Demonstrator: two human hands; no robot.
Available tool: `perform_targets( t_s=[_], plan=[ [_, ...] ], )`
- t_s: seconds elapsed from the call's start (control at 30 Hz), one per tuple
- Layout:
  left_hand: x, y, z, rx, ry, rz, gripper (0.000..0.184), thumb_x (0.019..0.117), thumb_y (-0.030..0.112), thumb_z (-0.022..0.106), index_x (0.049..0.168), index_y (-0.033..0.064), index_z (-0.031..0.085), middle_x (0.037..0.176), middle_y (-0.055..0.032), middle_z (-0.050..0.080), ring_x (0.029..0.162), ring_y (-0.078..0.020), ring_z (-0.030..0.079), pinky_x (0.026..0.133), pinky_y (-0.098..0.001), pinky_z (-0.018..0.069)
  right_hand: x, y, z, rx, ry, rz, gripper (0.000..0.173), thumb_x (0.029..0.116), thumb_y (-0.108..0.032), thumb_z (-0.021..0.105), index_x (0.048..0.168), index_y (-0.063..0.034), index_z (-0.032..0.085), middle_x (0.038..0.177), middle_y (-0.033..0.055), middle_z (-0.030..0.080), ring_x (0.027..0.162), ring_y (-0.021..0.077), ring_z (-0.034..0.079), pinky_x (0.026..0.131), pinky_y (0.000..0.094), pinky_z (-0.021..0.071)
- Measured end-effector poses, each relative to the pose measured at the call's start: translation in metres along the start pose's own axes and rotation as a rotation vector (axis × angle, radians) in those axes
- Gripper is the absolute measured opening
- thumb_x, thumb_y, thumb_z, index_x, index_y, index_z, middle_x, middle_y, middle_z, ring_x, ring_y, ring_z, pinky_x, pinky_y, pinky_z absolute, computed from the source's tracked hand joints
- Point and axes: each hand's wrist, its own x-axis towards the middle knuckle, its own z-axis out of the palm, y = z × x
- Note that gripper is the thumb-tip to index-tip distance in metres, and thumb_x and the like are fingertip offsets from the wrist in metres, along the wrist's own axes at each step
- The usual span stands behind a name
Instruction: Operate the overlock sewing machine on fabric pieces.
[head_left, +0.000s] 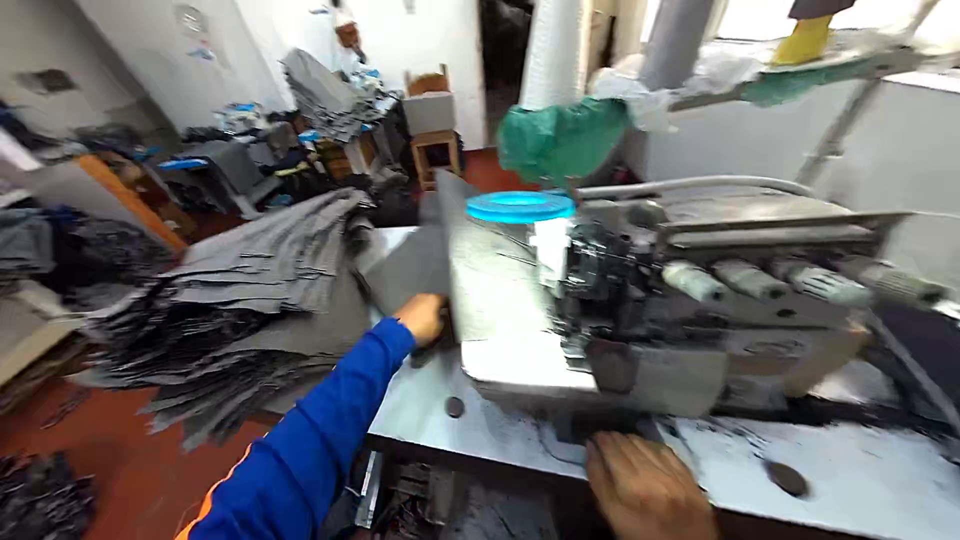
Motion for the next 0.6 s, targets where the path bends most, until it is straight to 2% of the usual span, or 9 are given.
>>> perform_targets(
  t_s=[0.07, 0.17, 0.23, 0.27, 0.33, 0.4, 0.47, 0.53, 0.6],
  plan=[
    [-0.017, -0.010, -0.068, 0.026, 0.097, -0.038, 0.027, 0.1031, 0.012, 0.056, 0.122, 0.0028, 0.072, 0.113, -0.0198, 0.073, 0.107, -0.0353, 0.070, 0.099, -0.0579, 0.0525, 0.000, 0.002, -0.001, 0.037, -0.080, -0.017, 0.032, 0.0992, -0.019, 0.052, 0.083, -0.0011, 0.072, 0.075, 0.0159, 0.072, 0.071, 0.0335, 0.071, 0.068, 0.0491, 0.0552],
    [-0.074, -0.053, -0.161, 0.229, 0.479, -0.252, 0.028, 0.1050, 0.018, 0.057, 0.122, 0.0023, 0.071, 0.121, -0.0226, 0.070, 0.117, -0.0403, 0.066, 0.103, -0.0628, 0.0478, -0.002, 0.005, 0.003, 0.044, -0.097, -0.008, 0.035, 0.1027, -0.021, 0.048, 0.085, -0.0015, 0.071, 0.077, 0.0162, 0.071, 0.072, 0.0340, 0.070, 0.068, 0.0495, 0.0538],
    [-0.101, -0.105, -0.195, 0.323, 0.488, -0.492, 0.030, 0.1038, 0.025, 0.061, 0.120, 0.0018, 0.073, 0.125, -0.0263, 0.067, 0.123, -0.0461, 0.060, 0.106, -0.0680, 0.0424, -0.003, 0.006, 0.006, 0.024, -0.088, -0.006, 0.038, 0.1042, -0.023, 0.045, 0.086, -0.0022, 0.071, 0.078, 0.0151, 0.072, 0.074, 0.0333, 0.071, 0.068, 0.0487, 0.0535],
    [-0.108, -0.128, -0.202, 0.325, 0.470, -0.577, 0.029, 0.1032, 0.027, 0.063, 0.115, 0.0033, 0.075, 0.119, -0.0264, 0.070, 0.119, -0.0473, 0.062, 0.102, -0.0699, 0.0437, -0.003, 0.007, 0.007, 0.024, -0.084, -0.014, 0.039, 0.1047, -0.023, 0.044, 0.086, -0.0018, 0.070, 0.078, 0.0153, 0.071, 0.073, 0.0336, 0.070, 0.068, 0.0486, 0.0531],
    [-0.115, -0.158, -0.208, 0.266, 0.480, -0.602, 0.021, 0.1003, 0.023, 0.068, 0.108, 0.0067, 0.078, 0.112, -0.0226, 0.073, 0.114, -0.0442, 0.066, 0.100, -0.0681, 0.0454, -0.003, 0.008, 0.008, 0.032, -0.089, -0.019, 0.039, 0.1053, -0.023, 0.044, 0.086, -0.0013, 0.070, 0.078, 0.0155, 0.071, 0.074, 0.0337, 0.070, 0.069, 0.0487, 0.0527],
    [-0.120, -0.173, -0.217, 0.193, 0.498, -0.580, 0.022, 0.0965, 0.021, 0.073, 0.112, 0.0047, 0.076, 0.111, -0.0220, 0.073, 0.112, -0.0425, 0.067, 0.102, -0.0659, 0.0454, -0.004, 0.009, 0.008, 0.039, -0.109, -0.019, 0.039, 0.1059, -0.024, 0.044, 0.088, -0.0015, 0.070, 0.079, 0.0157, 0.071, 0.075, 0.0338, 0.070, 0.071, 0.0488, 0.0527],
    [-0.125, -0.181, -0.226, 0.214, 0.414, -0.578, 0.035, 0.0968, 0.028, 0.073, 0.118, 0.0006, 0.072, 0.113, -0.0245, 0.072, 0.113, -0.0440, 0.066, 0.103, -0.0662, 0.0448, -0.004, 0.011, 0.007, 0.045, -0.132, -0.029, 0.038, 0.1058, -0.023, 0.044, 0.089, -0.0011, 0.070, 0.081, 0.0165, 0.072, 0.077, 0.0347, 0.070, 0.072, 0.0494, 0.0531],
    [-0.122, -0.178, -0.226, 0.325, 0.371, -0.573, 0.027, 0.0982, 0.024, 0.070, 0.107, -0.0013, 0.075, 0.107, -0.0264, 0.072, 0.109, -0.0459, 0.067, 0.098, -0.0674, 0.0468, -0.005, 0.013, 0.006, 0.043, -0.137, -0.035, 0.038, 0.1059, -0.022, 0.043, 0.090, -0.0010, 0.070, 0.081, 0.0166, 0.071, 0.077, 0.0348, 0.070, 0.073, 0.0492, 0.0530],
    [-0.116, -0.164, -0.223, 0.434, 0.379, -0.607, 0.025, 0.1001, 0.018, 0.063, 0.104, -0.0050, 0.071, 0.107, -0.0295, 0.069, 0.109, -0.0489, 0.065, 0.094, -0.0688, 0.0480, -0.007, 0.013, 0.004, 0.052, -0.107, -0.028, 0.037, 0.1058, -0.022, 0.043, 0.090, -0.0022, 0.071, 0.082, 0.0155, 0.072, 0.079, 0.0341, 0.070, 0.077, 0.0487, 0.0525]
  ],
)
